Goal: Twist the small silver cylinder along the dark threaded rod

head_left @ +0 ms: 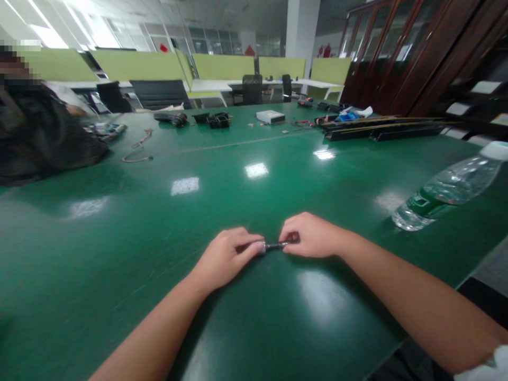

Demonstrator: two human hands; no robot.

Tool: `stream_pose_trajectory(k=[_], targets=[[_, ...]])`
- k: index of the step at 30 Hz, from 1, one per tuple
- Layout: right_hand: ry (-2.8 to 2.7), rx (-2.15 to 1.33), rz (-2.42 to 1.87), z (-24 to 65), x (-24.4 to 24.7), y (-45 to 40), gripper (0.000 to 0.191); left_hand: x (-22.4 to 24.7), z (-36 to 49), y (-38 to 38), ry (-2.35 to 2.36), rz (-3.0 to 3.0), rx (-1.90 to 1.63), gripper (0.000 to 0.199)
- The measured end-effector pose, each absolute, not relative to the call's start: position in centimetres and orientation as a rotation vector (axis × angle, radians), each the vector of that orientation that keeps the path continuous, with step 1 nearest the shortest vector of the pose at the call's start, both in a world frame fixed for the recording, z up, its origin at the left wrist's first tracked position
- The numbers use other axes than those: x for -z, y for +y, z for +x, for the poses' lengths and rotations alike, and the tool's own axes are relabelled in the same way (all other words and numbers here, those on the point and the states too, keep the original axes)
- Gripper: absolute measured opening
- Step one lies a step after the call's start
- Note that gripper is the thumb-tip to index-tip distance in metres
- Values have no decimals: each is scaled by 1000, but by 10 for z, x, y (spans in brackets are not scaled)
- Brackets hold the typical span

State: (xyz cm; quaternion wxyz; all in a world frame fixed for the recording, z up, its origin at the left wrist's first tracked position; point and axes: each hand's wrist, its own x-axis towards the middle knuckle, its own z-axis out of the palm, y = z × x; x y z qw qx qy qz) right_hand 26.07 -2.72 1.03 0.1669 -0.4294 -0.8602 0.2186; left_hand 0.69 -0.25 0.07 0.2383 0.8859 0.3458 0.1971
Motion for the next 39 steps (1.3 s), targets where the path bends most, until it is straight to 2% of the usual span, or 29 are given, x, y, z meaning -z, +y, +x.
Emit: stream_pose_trajectory(k=[13,21,29,39], targets=[[-2469,-698,-1396,284,-22,-25,11,-3,5,-5,959,2412,-518,26],[-2452,-714,-1332,276,-18,-27,12,-3,6,-4,947,2423,-528,26],[-2308,-603,-1163,239,6,-27,13,0,8,-3,970,2439,-523,24],[-2234,-678,-1133,240,9,-27,18,1,9,-3,982,2461,-523,22]])
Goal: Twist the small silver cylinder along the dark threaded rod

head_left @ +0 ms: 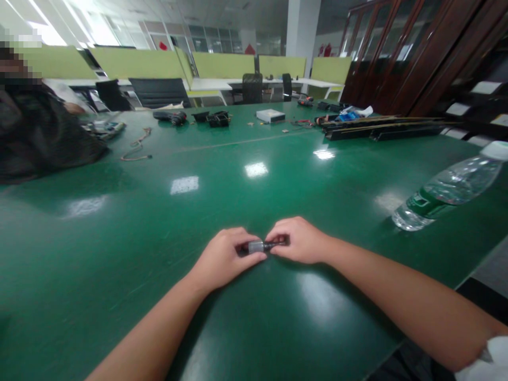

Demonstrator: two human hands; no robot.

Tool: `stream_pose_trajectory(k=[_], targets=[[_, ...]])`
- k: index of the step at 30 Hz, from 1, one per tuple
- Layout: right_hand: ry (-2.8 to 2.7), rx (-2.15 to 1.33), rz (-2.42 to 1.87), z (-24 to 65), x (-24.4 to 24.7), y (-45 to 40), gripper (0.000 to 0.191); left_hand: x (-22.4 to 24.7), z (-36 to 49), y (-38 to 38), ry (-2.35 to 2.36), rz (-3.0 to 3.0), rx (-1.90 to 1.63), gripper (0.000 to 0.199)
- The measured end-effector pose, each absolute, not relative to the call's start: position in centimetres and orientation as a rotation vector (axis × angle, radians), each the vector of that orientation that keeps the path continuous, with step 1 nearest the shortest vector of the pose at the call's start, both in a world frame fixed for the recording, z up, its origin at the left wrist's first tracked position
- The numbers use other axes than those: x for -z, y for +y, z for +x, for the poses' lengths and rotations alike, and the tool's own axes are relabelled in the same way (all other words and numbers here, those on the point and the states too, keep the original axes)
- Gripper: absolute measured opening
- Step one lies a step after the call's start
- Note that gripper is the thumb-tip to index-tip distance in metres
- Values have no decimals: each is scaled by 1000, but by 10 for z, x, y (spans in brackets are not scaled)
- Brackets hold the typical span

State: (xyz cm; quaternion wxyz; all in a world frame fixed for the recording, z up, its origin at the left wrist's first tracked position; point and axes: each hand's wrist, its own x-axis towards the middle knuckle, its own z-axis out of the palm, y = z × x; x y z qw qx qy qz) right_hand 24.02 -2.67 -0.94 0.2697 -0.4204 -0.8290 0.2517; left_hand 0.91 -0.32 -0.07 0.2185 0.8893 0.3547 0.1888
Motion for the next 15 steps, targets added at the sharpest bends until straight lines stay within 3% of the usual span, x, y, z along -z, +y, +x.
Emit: stream_pose_trajectory(k=[15], targets=[[-2298,-666,-1095,238,5,-28,15,0,9,-2,971,2449,-529,22]])
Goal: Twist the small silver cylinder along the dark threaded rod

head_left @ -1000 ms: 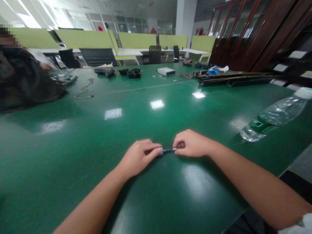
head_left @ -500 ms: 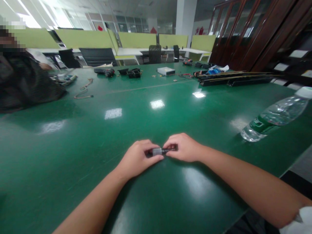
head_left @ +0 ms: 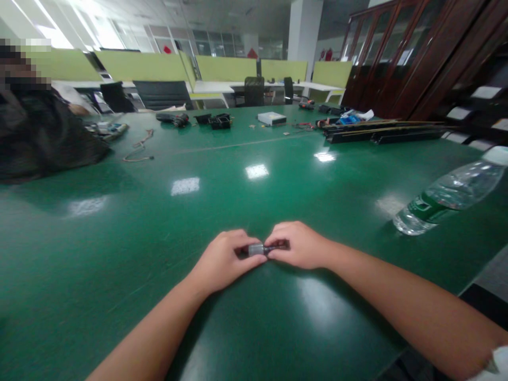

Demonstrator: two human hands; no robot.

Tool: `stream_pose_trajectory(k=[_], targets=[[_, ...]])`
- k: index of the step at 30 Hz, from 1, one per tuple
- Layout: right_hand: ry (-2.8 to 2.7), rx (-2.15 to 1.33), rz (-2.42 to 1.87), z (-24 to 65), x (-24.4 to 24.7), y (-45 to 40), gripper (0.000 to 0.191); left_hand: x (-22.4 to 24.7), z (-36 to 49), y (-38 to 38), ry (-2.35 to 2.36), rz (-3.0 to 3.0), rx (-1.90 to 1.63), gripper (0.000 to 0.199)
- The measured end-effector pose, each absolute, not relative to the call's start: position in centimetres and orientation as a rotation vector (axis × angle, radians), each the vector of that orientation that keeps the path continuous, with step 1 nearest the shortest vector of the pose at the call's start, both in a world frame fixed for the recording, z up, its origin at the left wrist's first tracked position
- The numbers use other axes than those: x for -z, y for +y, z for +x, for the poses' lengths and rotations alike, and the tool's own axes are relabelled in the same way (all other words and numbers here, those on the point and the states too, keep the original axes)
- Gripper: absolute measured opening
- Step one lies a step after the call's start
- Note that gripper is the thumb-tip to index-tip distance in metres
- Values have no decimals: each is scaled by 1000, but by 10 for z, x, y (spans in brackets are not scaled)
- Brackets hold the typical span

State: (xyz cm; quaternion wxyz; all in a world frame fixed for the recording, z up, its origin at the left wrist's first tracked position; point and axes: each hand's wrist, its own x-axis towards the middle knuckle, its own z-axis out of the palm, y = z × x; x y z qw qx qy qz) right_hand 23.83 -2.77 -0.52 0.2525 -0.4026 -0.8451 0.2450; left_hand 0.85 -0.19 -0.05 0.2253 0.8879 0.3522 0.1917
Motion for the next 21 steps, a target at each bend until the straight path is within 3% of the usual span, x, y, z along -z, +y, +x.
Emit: stream_pose_trajectory(k=[21], targets=[[-2330,-643,-1132,243,2,-29,14,-1,11,-5,952,2446,-556,22]])
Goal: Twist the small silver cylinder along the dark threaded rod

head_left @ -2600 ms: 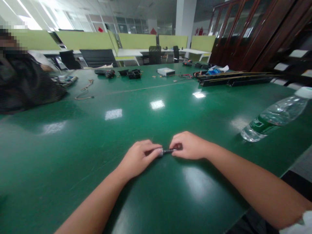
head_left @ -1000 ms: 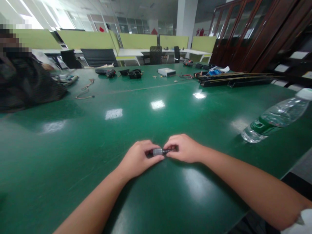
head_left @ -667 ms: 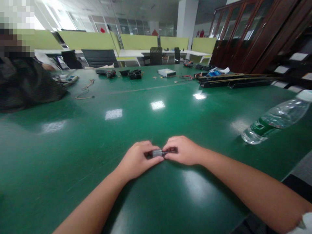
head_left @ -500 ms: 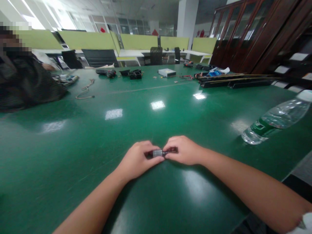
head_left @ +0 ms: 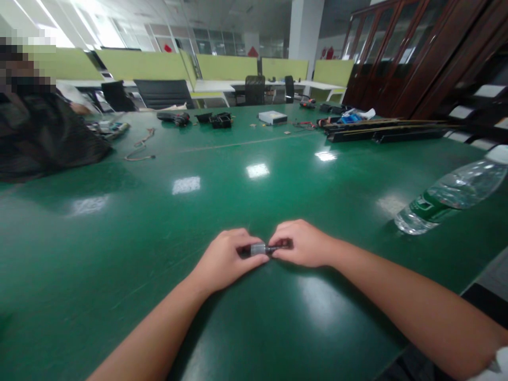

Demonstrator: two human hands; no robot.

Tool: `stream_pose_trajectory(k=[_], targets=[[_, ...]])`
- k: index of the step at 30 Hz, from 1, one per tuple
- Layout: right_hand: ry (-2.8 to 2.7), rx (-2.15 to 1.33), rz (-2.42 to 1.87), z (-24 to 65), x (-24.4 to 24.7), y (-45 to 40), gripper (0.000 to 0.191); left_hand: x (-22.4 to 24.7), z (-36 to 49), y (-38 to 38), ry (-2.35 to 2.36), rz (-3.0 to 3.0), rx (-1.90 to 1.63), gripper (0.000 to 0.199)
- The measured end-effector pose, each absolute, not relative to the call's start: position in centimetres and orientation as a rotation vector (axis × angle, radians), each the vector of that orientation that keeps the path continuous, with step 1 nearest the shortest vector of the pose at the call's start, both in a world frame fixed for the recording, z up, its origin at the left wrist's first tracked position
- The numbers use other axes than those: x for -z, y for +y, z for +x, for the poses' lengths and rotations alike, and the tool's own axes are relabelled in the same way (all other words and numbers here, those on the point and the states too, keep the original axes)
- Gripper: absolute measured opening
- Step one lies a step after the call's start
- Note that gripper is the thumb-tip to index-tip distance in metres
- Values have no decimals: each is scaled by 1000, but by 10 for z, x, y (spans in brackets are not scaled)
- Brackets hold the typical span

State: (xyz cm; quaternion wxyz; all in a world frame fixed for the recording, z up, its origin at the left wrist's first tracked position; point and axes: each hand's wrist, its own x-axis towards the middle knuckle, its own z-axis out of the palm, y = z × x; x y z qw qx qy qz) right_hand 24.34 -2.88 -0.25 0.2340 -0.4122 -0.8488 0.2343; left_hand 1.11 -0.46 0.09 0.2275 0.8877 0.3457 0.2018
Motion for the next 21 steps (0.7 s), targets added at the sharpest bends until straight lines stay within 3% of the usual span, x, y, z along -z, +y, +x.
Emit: stream_pose_trajectory(k=[21], targets=[[-2380,-689,-1200,256,-6,-26,10,1,9,-4,962,2436,-538,23]])
